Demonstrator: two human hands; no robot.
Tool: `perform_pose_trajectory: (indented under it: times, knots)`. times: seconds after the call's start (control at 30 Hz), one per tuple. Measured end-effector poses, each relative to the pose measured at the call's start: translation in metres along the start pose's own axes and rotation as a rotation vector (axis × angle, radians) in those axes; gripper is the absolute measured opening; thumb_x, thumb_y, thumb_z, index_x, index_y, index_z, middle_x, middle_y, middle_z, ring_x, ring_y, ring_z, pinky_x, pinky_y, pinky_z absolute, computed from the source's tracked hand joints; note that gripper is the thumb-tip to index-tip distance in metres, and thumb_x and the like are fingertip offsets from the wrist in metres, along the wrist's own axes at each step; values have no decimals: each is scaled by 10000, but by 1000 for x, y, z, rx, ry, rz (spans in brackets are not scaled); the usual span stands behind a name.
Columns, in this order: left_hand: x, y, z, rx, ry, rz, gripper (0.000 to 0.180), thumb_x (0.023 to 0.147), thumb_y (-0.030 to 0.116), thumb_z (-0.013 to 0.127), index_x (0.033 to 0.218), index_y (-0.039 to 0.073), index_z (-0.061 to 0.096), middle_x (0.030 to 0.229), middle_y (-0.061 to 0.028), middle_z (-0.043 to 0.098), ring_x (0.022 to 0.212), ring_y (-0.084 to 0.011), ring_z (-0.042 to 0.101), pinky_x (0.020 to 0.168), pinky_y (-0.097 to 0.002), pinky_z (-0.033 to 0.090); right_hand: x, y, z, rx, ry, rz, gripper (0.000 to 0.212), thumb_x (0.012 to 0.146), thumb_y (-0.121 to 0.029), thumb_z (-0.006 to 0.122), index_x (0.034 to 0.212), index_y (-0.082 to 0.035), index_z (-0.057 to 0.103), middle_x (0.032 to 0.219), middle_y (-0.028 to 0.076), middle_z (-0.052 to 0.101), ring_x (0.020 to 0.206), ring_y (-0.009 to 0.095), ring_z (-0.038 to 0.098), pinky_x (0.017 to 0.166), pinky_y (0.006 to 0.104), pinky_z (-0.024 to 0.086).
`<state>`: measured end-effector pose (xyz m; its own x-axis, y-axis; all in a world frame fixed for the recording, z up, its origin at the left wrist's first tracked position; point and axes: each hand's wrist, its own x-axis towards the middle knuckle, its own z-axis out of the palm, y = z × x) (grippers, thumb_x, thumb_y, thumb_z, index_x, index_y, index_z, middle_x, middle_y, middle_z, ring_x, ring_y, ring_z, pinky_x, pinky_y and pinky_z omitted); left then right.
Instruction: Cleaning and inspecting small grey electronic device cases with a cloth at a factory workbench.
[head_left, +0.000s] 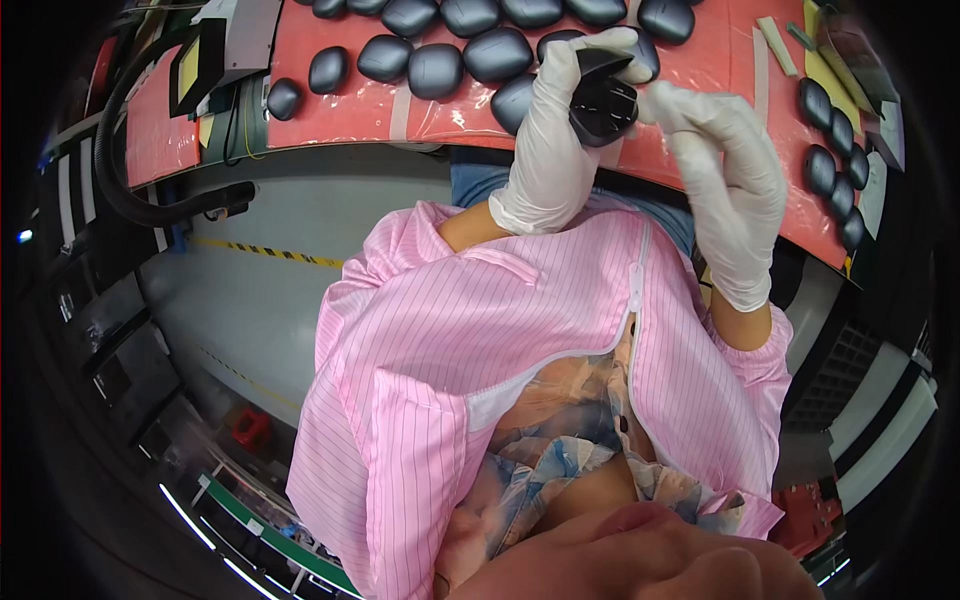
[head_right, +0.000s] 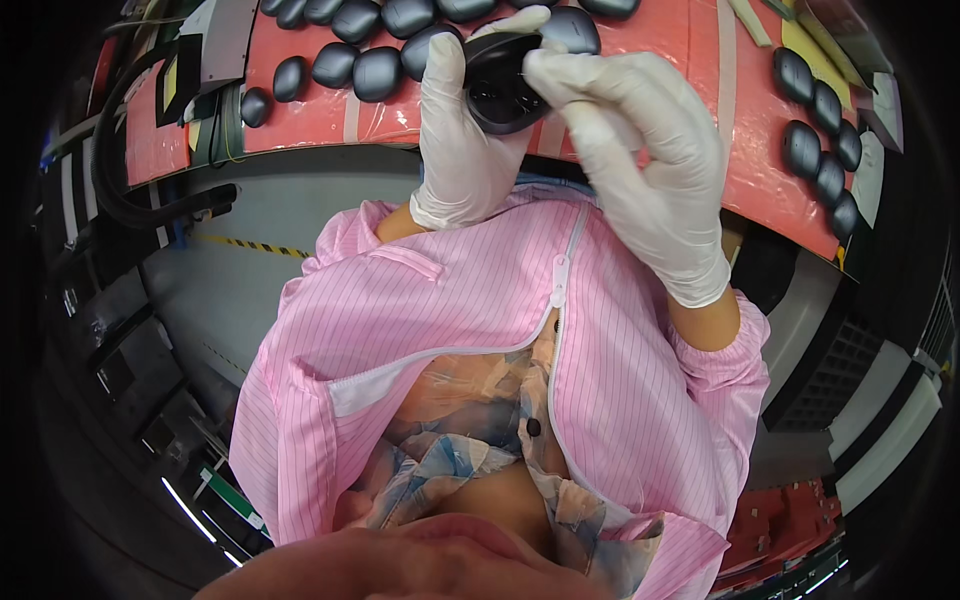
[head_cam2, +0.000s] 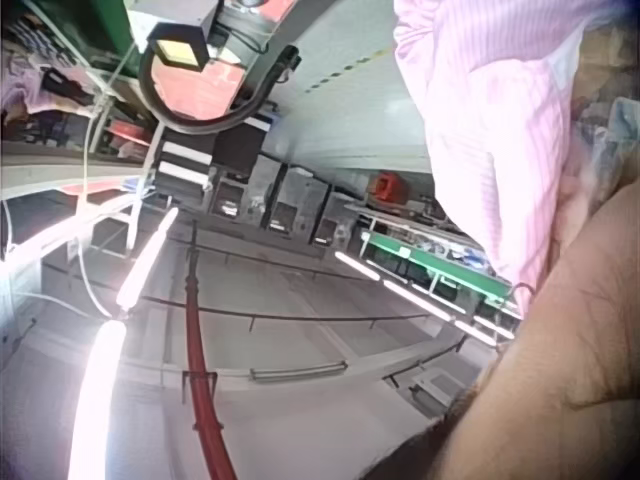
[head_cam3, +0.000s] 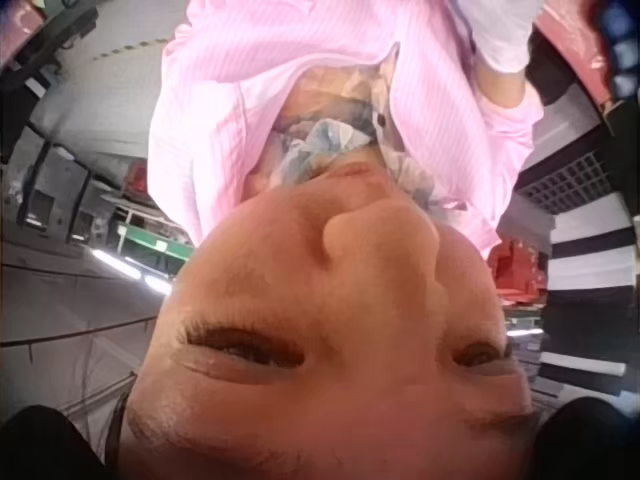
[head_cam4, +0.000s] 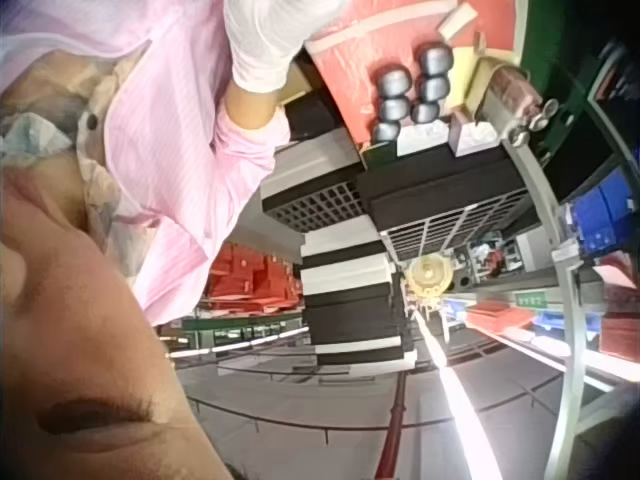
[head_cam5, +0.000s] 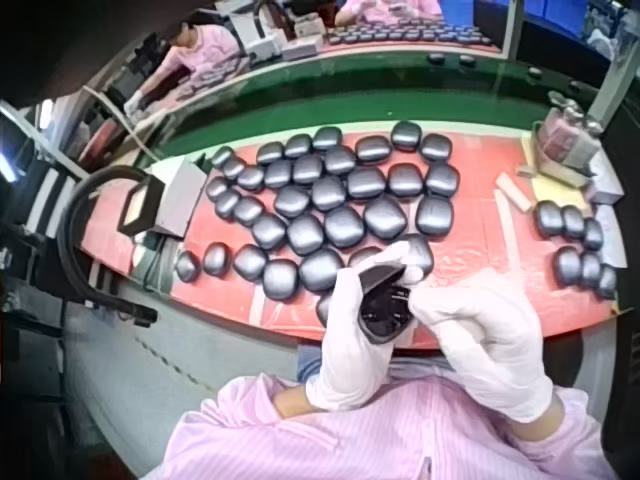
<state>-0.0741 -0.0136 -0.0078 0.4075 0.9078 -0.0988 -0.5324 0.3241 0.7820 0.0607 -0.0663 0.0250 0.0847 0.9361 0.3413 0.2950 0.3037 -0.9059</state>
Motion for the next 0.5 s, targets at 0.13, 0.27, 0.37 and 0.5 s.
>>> perform_pose_trajectory:
  times: [0.13, 0.27, 0.37, 0.5]
  knots:
    - [-6, 7, 5, -154, 77, -162, 629, 996, 544, 323, 1194, -2, 563, 1008, -110, 634, 877, -193, 604, 784, -316, 503, -8, -1, 9, -472, -94, -303, 345, 727, 17, 658, 1036, -126, 713, 765, 48, 551, 719, 252, 545, 667, 352, 456]
    - [2, 3, -12, -310, 2, -245, 681, 1000, 545, 292, 1203, -49, 557, 1039, -171, 651, 881, -262, 620, 739, -338, 528, -26, 18, -18, -542, -101, -150, 314, 759, 121, 609, 1026, -23, 690, 895, 84, 609, 804, 198, 589, 686, 300, 473]
    - [1, 3, -8, -314, -63, -315, 663, 978, 578, 328, 1132, -16, 580, 992, -139, 657, 811, -250, 626, 659, -321, 512, -22, 21, -21, -373, 134, -126, 288, 773, 106, 630, 1020, -29, 693, 850, 64, 623, 743, 176, 584, 622, 274, 463]
    - [-2, 7, 1, -254, -26, -436, 639, 969, 597, 344, 1034, 22, 614, 917, -96, 664, 745, -213, 626, 590, -289, 477, 3, 33, -33, -429, 132, -364, 328, 725, 125, 671, 1012, -33, 690, 871, 58, 637, 721, 133, 605, 561, 219, 469]
